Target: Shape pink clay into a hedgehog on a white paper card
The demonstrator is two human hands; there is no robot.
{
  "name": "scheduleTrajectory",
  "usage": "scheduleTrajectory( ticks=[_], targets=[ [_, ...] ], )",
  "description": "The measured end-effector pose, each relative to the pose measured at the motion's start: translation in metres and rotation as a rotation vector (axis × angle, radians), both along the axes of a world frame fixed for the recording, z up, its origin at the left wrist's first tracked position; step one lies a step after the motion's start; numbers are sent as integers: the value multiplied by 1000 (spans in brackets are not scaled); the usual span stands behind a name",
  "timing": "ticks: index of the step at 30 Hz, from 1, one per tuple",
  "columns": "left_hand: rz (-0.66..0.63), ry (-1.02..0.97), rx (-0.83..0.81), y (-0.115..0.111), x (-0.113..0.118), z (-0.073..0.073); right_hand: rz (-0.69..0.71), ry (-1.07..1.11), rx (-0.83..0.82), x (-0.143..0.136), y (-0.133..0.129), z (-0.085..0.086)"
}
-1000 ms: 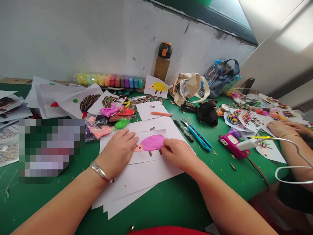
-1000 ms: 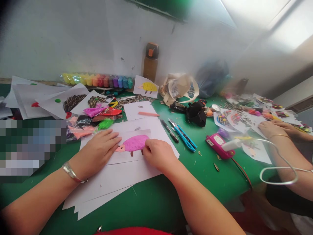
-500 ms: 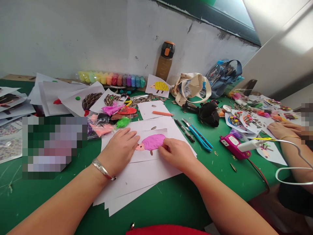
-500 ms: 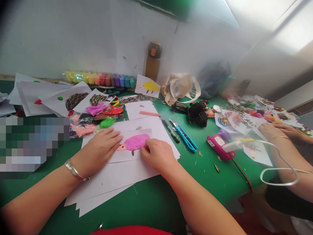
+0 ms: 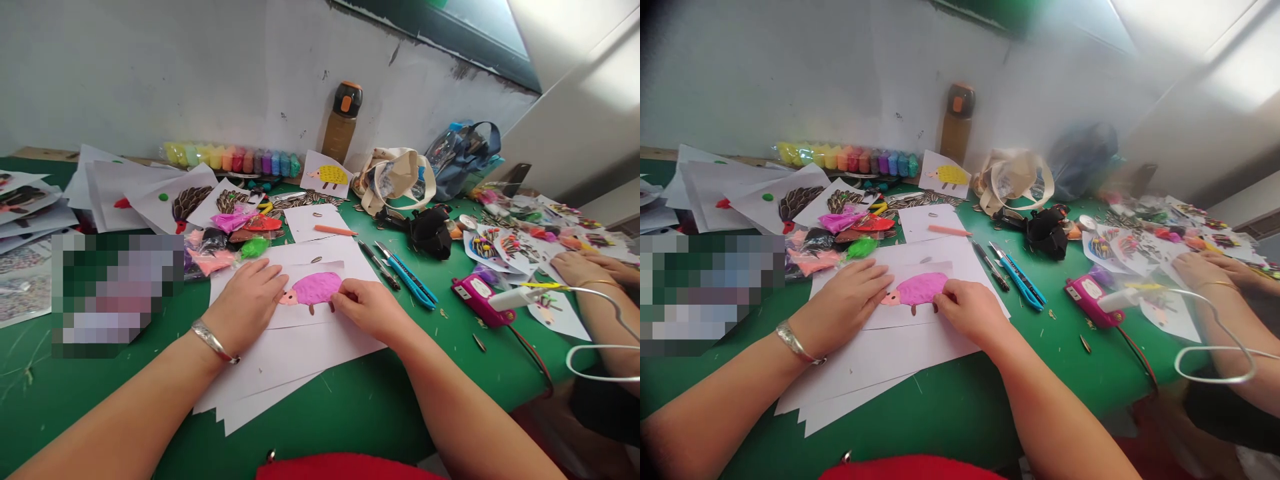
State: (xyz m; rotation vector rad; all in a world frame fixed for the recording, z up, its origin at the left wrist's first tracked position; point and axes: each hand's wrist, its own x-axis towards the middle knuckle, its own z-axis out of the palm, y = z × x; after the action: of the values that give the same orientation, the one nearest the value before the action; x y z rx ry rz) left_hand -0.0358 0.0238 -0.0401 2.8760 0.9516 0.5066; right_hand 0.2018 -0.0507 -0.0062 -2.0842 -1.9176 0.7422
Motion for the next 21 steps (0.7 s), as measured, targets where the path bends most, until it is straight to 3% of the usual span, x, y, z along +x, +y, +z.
scheduleTrajectory(
  ticks=[4, 9, 21],
  targets=[
    [3, -13, 30, 0, 0, 0, 34, -96, 69, 0, 0, -2],
    [-5, -5, 9, 0, 0, 1, 32, -14, 7, 2, 0, -1],
    [-8, 11, 31, -1, 1, 2, 103, -35, 29, 6, -1, -1]
  ],
)
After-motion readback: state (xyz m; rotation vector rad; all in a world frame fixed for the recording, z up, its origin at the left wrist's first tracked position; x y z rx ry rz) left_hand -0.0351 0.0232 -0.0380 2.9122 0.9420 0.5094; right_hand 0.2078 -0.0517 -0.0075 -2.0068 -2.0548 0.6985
